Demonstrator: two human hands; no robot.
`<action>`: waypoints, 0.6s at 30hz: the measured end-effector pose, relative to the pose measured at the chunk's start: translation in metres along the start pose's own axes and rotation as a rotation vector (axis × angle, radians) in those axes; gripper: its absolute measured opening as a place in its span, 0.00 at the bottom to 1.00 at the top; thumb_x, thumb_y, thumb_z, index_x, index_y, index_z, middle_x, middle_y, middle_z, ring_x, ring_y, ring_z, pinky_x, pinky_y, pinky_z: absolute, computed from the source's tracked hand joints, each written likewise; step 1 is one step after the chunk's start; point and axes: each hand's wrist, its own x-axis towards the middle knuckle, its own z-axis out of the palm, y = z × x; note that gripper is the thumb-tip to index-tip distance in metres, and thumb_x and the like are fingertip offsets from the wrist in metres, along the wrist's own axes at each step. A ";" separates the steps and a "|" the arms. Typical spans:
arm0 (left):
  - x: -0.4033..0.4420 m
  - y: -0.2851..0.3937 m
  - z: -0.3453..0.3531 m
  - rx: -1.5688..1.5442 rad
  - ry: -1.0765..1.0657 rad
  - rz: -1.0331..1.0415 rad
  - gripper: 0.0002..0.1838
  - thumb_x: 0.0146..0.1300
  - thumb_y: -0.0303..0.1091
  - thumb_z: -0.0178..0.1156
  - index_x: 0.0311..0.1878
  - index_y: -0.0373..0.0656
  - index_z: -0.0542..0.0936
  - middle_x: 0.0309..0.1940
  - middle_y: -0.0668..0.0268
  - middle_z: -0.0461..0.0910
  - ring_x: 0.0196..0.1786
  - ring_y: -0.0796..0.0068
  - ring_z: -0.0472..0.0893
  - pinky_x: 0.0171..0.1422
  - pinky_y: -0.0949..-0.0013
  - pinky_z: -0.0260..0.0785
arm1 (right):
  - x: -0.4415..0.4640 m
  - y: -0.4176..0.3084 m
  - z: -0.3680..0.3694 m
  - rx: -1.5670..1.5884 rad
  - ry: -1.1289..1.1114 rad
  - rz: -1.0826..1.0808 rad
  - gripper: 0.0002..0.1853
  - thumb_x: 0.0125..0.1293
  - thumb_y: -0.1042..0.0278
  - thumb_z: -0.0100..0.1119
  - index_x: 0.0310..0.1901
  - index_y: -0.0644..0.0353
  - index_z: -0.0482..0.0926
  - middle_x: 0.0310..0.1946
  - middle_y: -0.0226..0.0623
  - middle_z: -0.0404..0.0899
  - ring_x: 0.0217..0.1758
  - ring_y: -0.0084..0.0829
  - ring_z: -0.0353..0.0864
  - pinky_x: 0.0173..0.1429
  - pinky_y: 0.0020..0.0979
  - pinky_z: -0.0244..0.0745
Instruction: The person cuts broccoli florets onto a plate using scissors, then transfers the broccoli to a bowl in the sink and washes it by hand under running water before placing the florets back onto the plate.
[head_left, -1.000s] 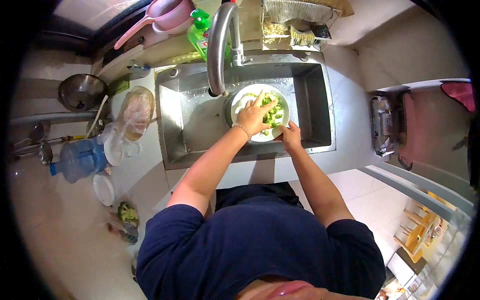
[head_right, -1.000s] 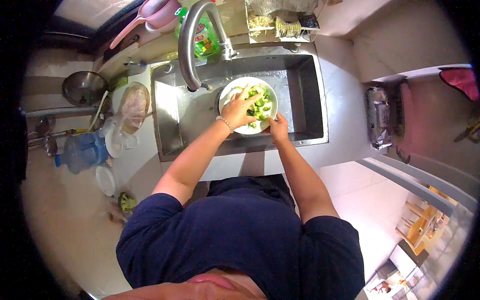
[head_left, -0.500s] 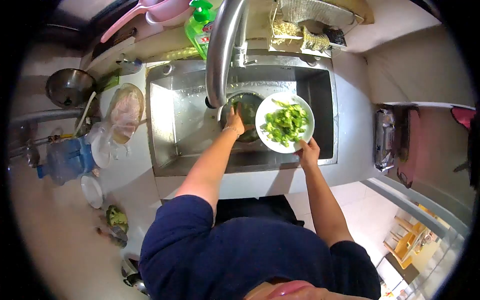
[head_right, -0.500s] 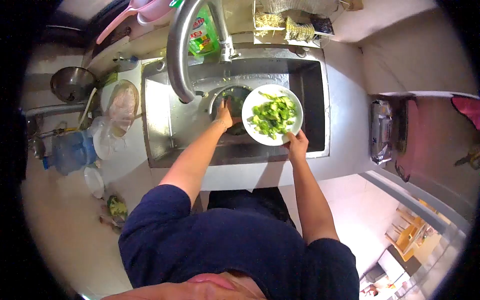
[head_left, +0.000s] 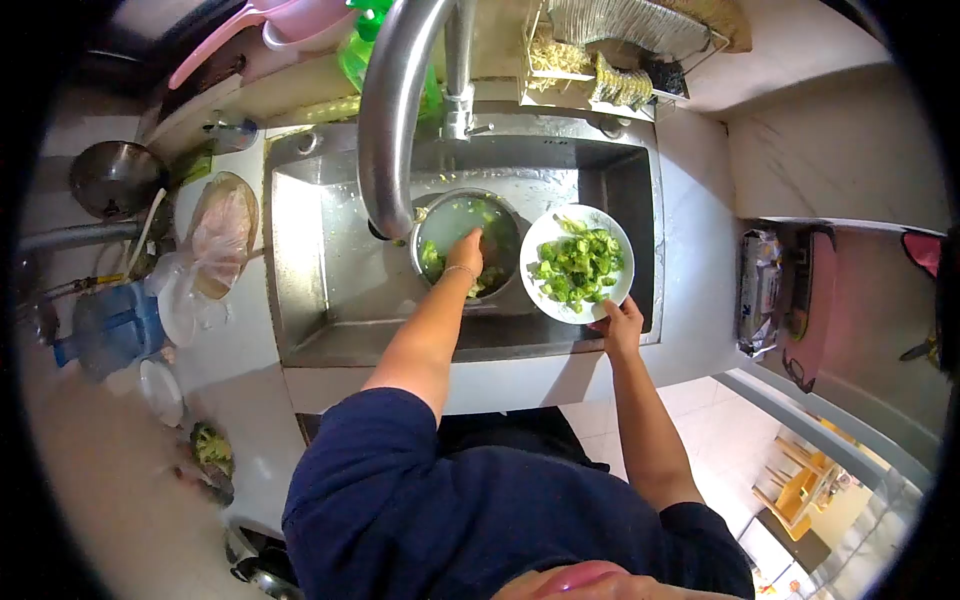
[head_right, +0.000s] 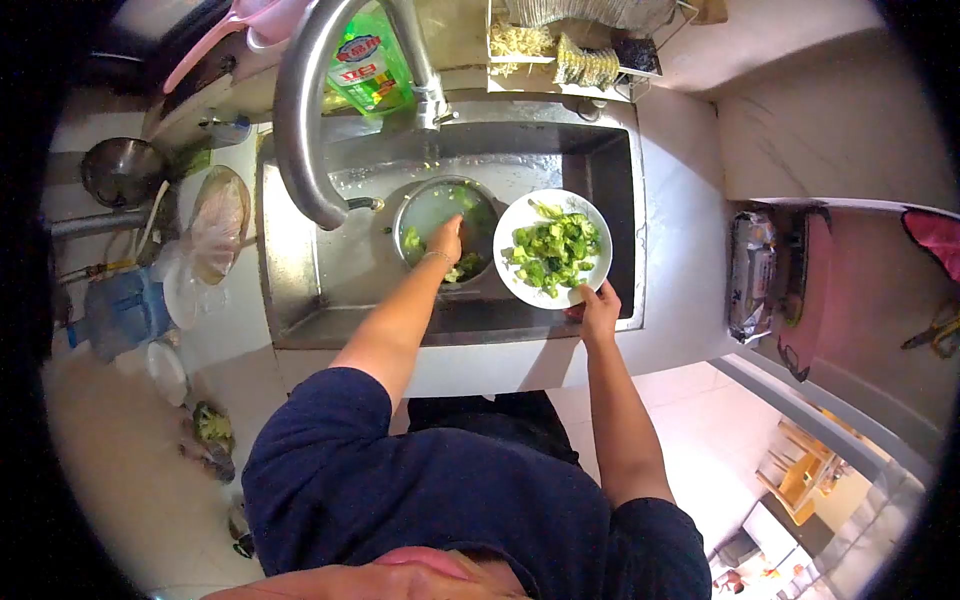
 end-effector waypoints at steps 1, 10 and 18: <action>0.003 -0.001 -0.005 -0.105 0.027 -0.043 0.10 0.58 0.27 0.48 0.43 0.46 0.73 0.37 0.51 0.78 0.39 0.51 0.77 0.42 0.56 0.70 | -0.002 -0.001 0.003 0.011 -0.008 0.004 0.13 0.56 0.79 0.50 0.45 0.66 0.73 0.27 0.41 0.77 0.19 0.30 0.77 0.18 0.26 0.74; -0.040 0.082 -0.108 -0.650 0.359 0.116 0.03 0.58 0.29 0.54 0.35 0.44 0.72 0.23 0.65 0.74 0.22 0.74 0.76 0.22 0.71 0.68 | -0.018 -0.006 0.035 -0.045 -0.129 0.037 0.15 0.57 0.79 0.50 0.47 0.66 0.72 0.30 0.39 0.77 0.27 0.31 0.80 0.23 0.30 0.79; -0.101 0.136 -0.110 0.081 0.122 0.557 0.24 0.56 0.45 0.57 0.57 0.54 0.70 0.54 0.62 0.71 0.64 0.57 0.61 0.68 0.44 0.36 | -0.047 -0.010 0.071 0.046 -0.242 0.110 0.16 0.56 0.78 0.51 0.49 0.65 0.71 0.28 0.43 0.78 0.20 0.31 0.78 0.22 0.29 0.77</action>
